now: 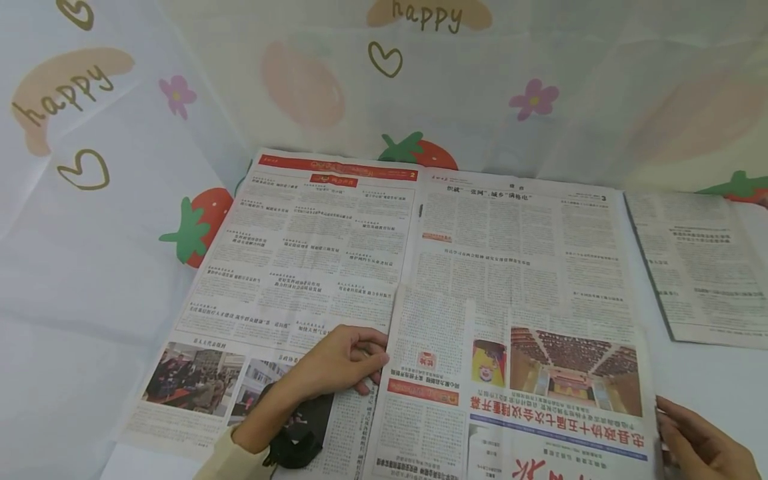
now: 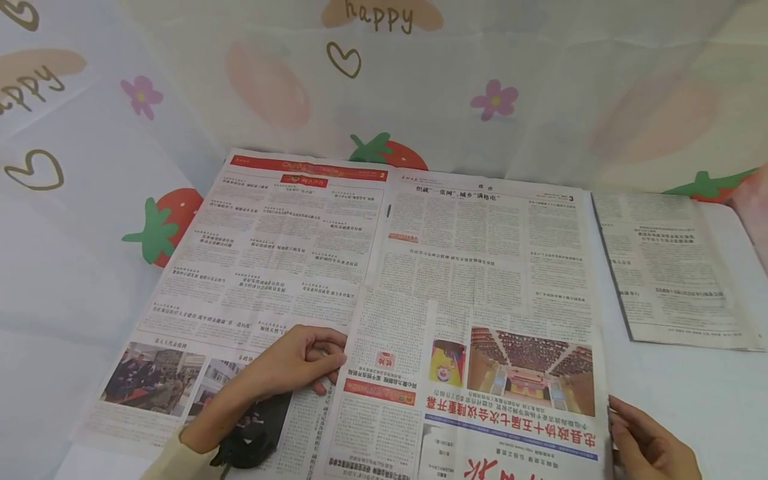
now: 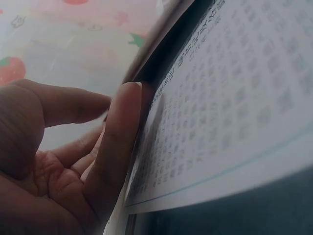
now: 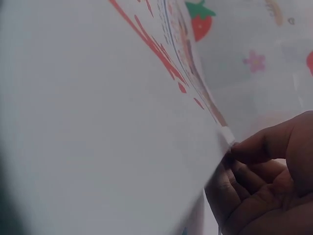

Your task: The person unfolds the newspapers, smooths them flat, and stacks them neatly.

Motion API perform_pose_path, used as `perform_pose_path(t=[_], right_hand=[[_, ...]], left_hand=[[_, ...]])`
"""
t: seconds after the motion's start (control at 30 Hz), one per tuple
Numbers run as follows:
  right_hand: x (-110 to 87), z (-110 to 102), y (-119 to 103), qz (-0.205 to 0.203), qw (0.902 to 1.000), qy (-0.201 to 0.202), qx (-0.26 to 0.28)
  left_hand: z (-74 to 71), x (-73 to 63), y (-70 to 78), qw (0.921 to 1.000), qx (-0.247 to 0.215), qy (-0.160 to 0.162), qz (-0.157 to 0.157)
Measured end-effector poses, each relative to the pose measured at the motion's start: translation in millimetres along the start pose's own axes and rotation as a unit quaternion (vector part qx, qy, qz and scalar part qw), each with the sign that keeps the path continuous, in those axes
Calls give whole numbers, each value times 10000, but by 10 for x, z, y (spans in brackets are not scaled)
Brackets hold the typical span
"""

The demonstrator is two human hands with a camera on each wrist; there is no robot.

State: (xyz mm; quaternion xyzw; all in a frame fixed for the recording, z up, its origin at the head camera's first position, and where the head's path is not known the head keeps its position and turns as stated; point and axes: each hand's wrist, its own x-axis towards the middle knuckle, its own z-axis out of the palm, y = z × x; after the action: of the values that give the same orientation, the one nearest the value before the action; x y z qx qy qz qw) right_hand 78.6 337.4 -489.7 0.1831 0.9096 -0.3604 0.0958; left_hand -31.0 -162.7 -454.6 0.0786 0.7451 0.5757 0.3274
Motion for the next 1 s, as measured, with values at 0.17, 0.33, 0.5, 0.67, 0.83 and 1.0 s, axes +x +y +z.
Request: perform_pose_path(t=[0.17, 0.33, 0.5, 0.67, 0.83, 1.0], right_hand=[[-27, 10, 49, -85, 10000, 4, 22], [-28, 11, 100, -116, 9998, 39, 131], [-29, -8, 67, -199, 9997, 46, 141], [-46, -28, 12, -464, 9988, 133, 105], [-41, -28, -34, -506, 9983, 263, -135], [-32, -11, -52, -634, 9976, 126, -240]], left_hand=[[22, 0, 25, 9999, 90, 63, 46], [26, 2, 31, 9998, 105, 137, 67], [33, 16, 35, 9994, 191, 272, -11], [32, 12, 16, 9993, 162, 344, -37], [8, -11, 11, 9994, 92, 338, -16], [-9, -23, 12, 9995, 110, 277, 34]])
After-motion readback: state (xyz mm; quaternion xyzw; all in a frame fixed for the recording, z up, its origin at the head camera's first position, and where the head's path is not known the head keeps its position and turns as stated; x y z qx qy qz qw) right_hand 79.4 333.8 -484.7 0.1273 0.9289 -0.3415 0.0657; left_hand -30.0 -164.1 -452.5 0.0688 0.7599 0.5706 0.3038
